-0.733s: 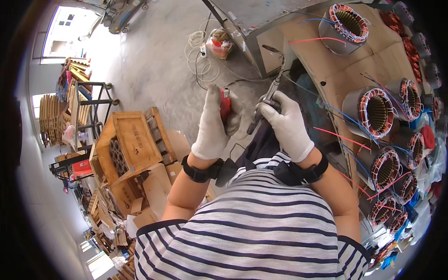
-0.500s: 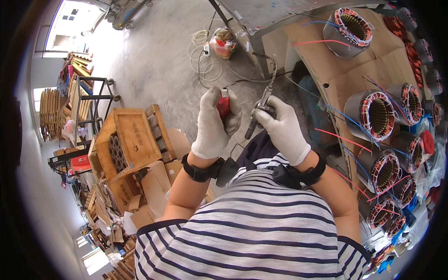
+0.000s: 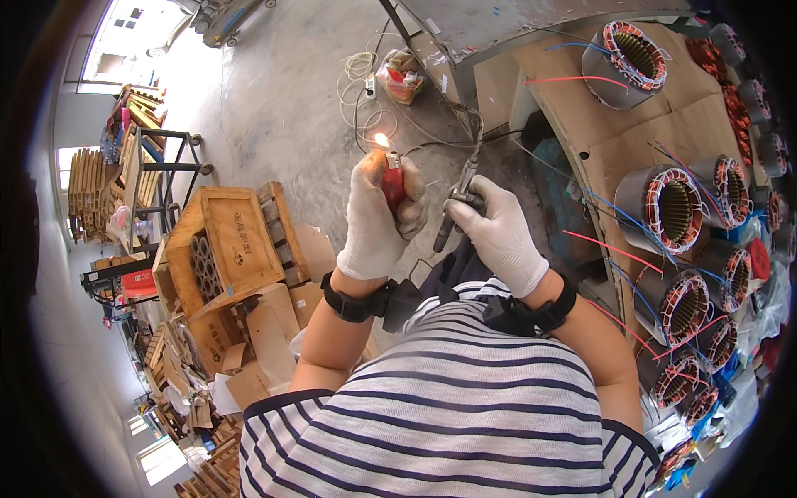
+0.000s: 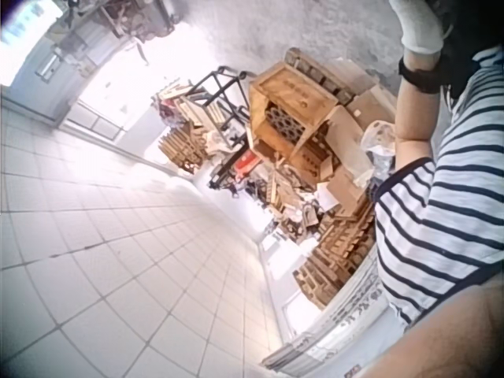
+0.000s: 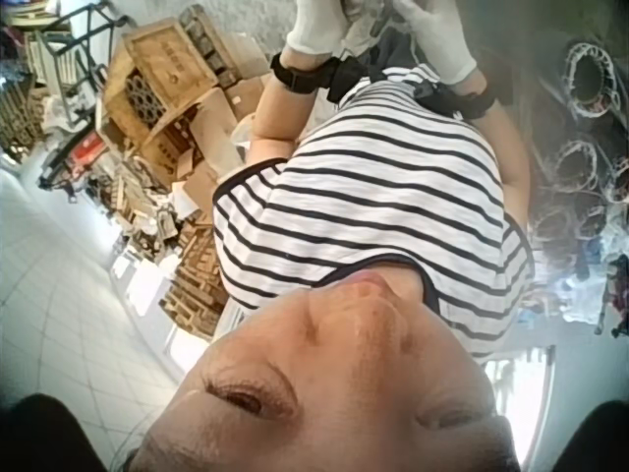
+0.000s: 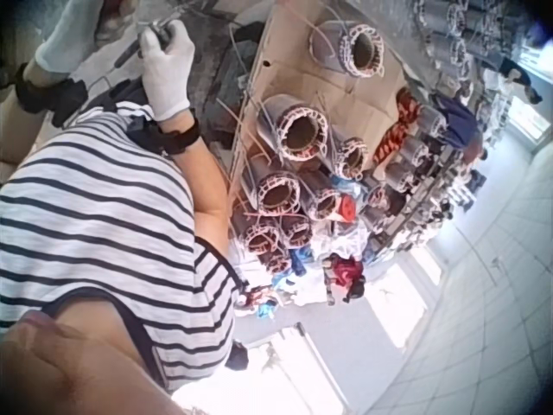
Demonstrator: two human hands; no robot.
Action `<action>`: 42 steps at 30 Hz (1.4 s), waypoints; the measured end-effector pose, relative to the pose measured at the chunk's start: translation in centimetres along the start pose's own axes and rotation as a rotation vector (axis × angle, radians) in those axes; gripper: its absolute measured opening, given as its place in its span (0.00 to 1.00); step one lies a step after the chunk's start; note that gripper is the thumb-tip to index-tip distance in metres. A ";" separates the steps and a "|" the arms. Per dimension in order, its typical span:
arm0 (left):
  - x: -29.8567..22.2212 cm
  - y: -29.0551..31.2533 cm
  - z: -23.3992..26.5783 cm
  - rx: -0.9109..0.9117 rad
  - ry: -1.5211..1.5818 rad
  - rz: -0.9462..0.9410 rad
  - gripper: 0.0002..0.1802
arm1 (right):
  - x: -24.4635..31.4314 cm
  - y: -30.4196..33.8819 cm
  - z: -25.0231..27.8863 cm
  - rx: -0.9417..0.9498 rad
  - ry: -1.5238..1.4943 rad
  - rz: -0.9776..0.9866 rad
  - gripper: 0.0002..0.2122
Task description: Preparing and installing wiring or tubing into motor stator assemblies on a workbench.
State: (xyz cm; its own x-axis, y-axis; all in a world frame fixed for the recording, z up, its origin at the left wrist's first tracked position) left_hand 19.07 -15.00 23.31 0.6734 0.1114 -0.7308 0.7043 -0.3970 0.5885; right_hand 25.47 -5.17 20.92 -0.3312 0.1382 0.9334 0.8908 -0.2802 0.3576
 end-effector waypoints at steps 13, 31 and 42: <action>-1.2 0.5 2.1 0.044 0.078 -0.099 0.26 | 0.7 0.2 -3.8 0.174 0.136 0.095 0.07; -1.1 3.7 9.2 -0.200 0.213 -0.208 0.30 | 0.5 -0.5 -9.8 0.403 0.172 0.082 0.06; 2.3 5.5 9.7 -0.314 -0.224 -0.169 0.11 | 1.4 -2.2 -7.3 0.311 -0.151 -0.078 0.08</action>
State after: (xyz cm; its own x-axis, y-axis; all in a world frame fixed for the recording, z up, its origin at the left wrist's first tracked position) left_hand 22.27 -25.79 21.47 0.5014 -0.0630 -0.8629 0.8583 -0.0897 0.5053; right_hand 20.72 -11.31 21.64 -0.3728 0.2934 0.8803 0.9245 0.0366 0.3794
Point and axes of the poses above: each hand's wrist, its own y-axis away from the middle knuckle, its own z-axis out of the back of the hand, x = y × z, the point moved 10 cm from there along -y, towards the middle knuckle, and after that the axes turned 4 degrees about -x, right-handed, at the moved point
